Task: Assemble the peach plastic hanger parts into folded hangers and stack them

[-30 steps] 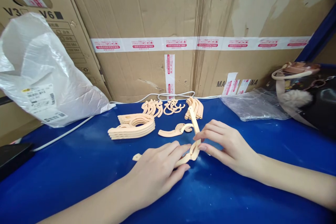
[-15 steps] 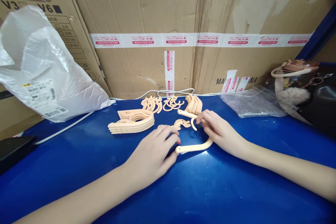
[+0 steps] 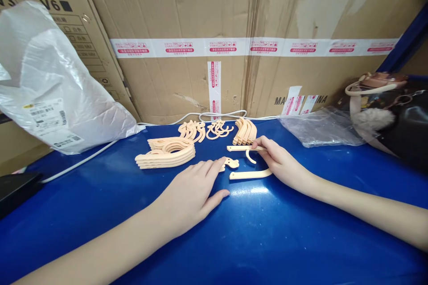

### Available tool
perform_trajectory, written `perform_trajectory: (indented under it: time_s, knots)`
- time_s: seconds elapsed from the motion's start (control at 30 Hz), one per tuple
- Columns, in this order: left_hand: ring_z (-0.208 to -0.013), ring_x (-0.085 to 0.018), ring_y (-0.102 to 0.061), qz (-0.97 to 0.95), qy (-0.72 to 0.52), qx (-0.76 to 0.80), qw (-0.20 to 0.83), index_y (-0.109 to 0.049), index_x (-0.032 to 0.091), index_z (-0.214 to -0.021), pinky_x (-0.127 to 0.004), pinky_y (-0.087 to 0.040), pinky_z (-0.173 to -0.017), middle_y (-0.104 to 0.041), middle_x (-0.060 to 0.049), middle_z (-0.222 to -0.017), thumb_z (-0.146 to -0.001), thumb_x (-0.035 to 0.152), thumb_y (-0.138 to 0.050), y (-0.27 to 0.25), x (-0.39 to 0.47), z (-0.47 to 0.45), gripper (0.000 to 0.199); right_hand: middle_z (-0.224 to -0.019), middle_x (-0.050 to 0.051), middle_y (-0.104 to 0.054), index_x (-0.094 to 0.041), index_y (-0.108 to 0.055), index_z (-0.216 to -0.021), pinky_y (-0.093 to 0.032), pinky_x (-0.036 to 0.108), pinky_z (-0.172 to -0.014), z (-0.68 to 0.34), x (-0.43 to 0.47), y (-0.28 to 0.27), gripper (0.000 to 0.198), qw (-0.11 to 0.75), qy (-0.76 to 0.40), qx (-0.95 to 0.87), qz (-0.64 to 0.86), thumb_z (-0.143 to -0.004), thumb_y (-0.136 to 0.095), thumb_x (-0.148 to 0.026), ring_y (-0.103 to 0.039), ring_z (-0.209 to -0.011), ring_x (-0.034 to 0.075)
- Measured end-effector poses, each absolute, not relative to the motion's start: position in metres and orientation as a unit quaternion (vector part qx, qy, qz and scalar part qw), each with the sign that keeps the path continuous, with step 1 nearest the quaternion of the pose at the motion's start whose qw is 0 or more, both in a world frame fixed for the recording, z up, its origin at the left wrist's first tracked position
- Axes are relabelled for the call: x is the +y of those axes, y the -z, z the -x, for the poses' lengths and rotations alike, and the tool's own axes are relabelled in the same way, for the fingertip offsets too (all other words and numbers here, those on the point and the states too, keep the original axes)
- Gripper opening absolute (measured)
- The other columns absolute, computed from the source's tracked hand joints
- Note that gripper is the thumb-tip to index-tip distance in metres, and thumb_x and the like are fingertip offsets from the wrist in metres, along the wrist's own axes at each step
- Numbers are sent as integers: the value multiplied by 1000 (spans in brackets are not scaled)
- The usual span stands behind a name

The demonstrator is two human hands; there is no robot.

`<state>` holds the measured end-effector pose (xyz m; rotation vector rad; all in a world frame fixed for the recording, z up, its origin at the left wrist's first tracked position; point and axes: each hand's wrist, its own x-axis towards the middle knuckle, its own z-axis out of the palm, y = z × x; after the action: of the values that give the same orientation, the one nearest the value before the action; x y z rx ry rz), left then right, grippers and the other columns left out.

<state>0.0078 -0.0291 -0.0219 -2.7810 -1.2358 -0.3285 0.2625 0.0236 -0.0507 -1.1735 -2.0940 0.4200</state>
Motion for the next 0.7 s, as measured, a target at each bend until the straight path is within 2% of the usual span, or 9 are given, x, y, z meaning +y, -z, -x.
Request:
perform_trajectory:
  time_s: [0.17,0.33,0.5,0.7]
  knots:
    - [-87,-26,-65,898,82,-409,139,-45,8,-134,-36,-55,-69,-65,-11,-101,-92,32,-54,20,-36,-11,50,-97,5,-57,-23,-49,-97,-42,40,-84,-261,22,50,19,318,-131,-815,467,-91,-34,-13,-52,-92,22]
    - [-78,-24,-65,894,66,-395,202,-57,10,-120,-32,-52,-60,-64,-7,-89,-90,21,-53,23,-32,-10,32,-97,7,-57,-22,-50,-99,-44,41,-82,-259,20,45,19,303,-99,-833,453,-93,-34,-13,-52,-91,23]
    - [-72,-22,-63,900,71,-381,201,-62,13,-103,-30,-48,-57,-63,-6,-82,-93,14,-43,22,-29,-6,22,-94,7,-57,-21,-51,-98,-46,41,-79,-259,20,44,18,284,-64,-844,449,-94,-35,-14,-52,-89,23]
    - [-77,-26,-61,900,81,-374,208,-63,13,-89,-38,-51,-66,-63,-8,-80,-88,12,-47,20,-29,-7,16,-99,9,-57,-19,-56,-97,-45,41,-81,-257,15,37,20,285,-34,-845,452,-95,-37,-16,-52,-93,23]
